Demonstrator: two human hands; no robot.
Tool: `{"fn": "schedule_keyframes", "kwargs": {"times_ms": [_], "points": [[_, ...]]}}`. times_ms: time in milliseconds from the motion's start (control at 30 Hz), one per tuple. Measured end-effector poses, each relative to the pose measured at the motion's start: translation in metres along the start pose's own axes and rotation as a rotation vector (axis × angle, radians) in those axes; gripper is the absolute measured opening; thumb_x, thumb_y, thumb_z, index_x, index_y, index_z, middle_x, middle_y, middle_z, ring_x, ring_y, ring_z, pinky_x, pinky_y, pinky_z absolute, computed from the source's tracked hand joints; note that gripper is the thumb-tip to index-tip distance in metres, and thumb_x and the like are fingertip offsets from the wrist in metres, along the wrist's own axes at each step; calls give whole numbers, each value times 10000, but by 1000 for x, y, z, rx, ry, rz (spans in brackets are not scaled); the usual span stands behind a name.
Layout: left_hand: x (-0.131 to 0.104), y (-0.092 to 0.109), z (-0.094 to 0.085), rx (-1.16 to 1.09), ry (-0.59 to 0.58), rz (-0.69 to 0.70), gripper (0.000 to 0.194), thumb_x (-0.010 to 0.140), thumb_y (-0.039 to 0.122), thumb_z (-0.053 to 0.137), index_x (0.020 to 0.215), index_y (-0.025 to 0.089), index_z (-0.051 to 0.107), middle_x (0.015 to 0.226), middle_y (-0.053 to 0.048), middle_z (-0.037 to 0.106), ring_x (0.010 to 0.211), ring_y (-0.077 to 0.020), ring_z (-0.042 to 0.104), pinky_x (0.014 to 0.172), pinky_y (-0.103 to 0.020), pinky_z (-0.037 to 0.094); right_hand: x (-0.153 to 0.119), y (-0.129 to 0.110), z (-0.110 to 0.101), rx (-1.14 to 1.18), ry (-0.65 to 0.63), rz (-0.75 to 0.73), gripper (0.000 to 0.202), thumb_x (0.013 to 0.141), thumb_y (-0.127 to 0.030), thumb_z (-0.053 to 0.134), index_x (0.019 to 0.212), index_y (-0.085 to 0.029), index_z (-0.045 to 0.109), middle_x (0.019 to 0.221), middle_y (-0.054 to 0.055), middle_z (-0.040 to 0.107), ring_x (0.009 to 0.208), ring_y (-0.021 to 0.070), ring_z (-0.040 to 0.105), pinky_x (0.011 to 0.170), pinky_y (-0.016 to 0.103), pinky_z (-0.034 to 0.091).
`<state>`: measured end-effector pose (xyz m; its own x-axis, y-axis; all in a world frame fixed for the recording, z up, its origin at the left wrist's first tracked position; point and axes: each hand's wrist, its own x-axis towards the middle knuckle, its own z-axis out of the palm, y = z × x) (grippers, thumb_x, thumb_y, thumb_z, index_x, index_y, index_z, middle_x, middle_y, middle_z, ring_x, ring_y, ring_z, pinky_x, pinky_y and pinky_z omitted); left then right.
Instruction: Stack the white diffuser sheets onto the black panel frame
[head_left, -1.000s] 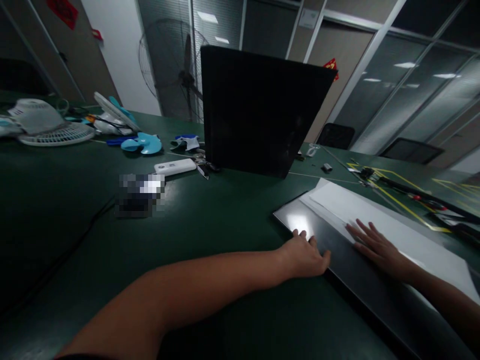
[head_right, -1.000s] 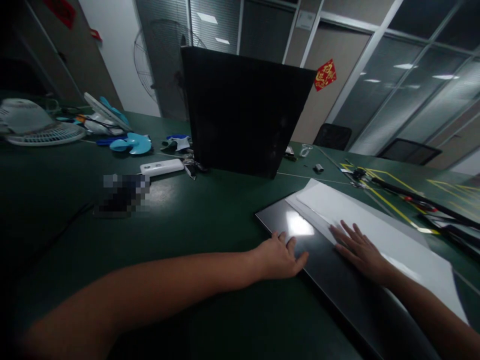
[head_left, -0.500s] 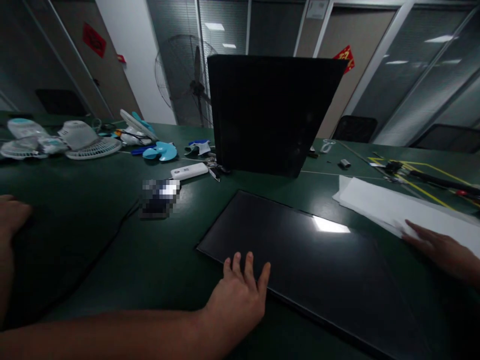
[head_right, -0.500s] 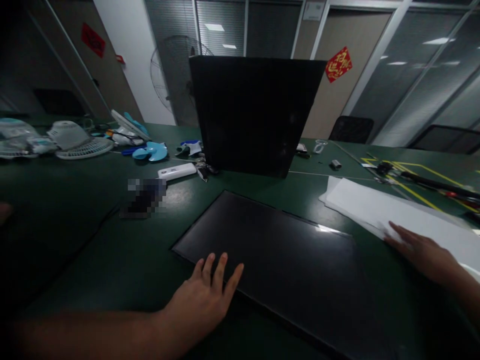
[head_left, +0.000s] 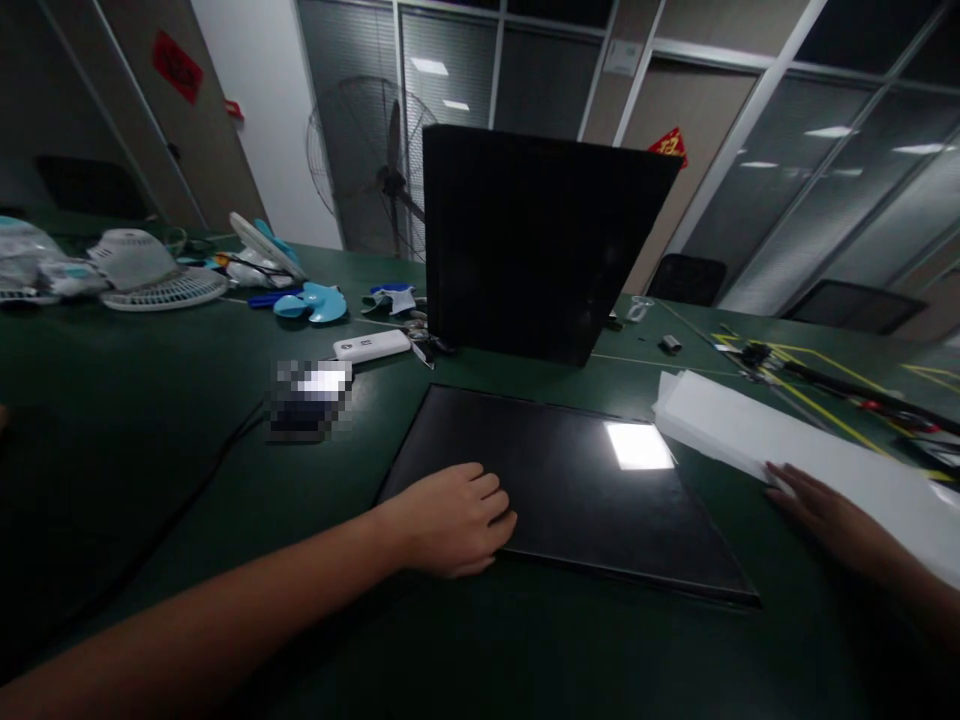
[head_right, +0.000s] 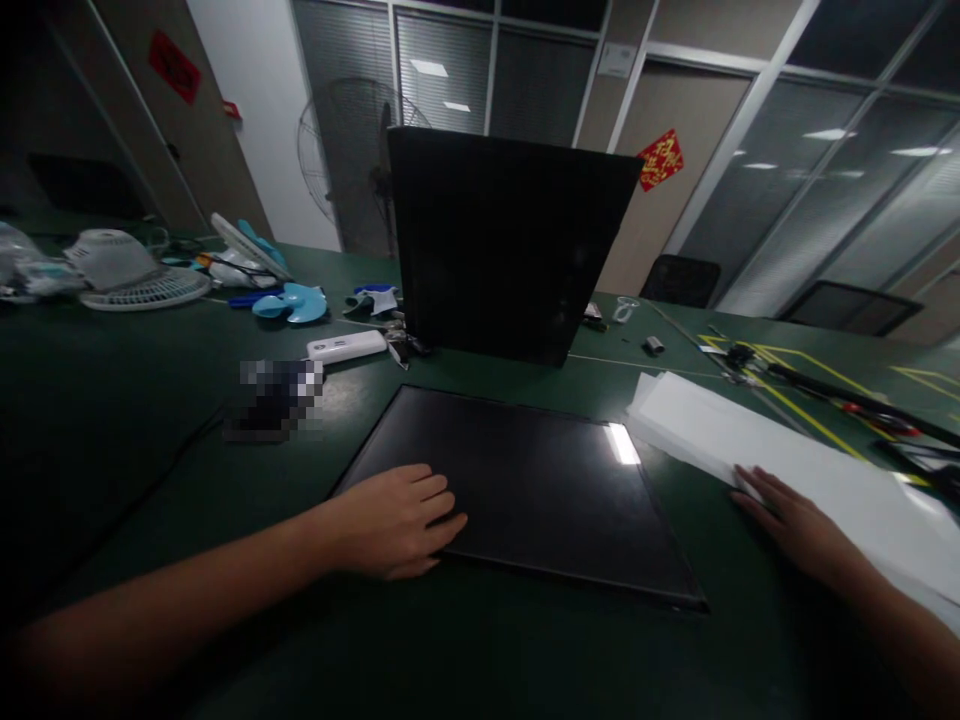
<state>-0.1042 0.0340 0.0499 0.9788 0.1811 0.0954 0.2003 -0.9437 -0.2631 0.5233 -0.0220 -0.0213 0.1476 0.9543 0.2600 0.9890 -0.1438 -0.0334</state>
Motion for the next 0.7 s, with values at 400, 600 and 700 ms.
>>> {"fn": "schedule_keyframes", "kwargs": {"times_ms": [400, 600, 700], "points": [[-20, -20, 36, -469, -84, -362, 732, 949, 697, 597, 1588, 401, 398, 1729, -99, 256, 1590, -425, 205, 1213, -743, 156, -8, -14, -7, -109, -83, 40, 739, 1012, -605, 280, 1443, -101, 607, 1328, 249, 660, 1221, 409, 642, 1010, 518, 515], [-19, -18, 35, -507, -101, -407, 716, 961, 742, 526, 1584, 409, 405, 1728, -91, 259, 1590, -445, 177, 1194, -782, 143, -12, -45, -26, -145, -52, 228, 740, 1025, -600, 210, 1409, -110, 611, 1300, 262, 675, 1166, 405, 678, 900, 513, 542], [-19, -19, 37, -492, -99, -425, 722, 964, 756, 500, 1586, 399, 410, 1720, -104, 284, 1582, -455, 202, 1187, -788, 161, -19, -81, -41, -166, 11, 287, 748, 1032, -610, 179, 1425, -117, 583, 1307, 253, 669, 1164, 407, 673, 890, 507, 537]]}}
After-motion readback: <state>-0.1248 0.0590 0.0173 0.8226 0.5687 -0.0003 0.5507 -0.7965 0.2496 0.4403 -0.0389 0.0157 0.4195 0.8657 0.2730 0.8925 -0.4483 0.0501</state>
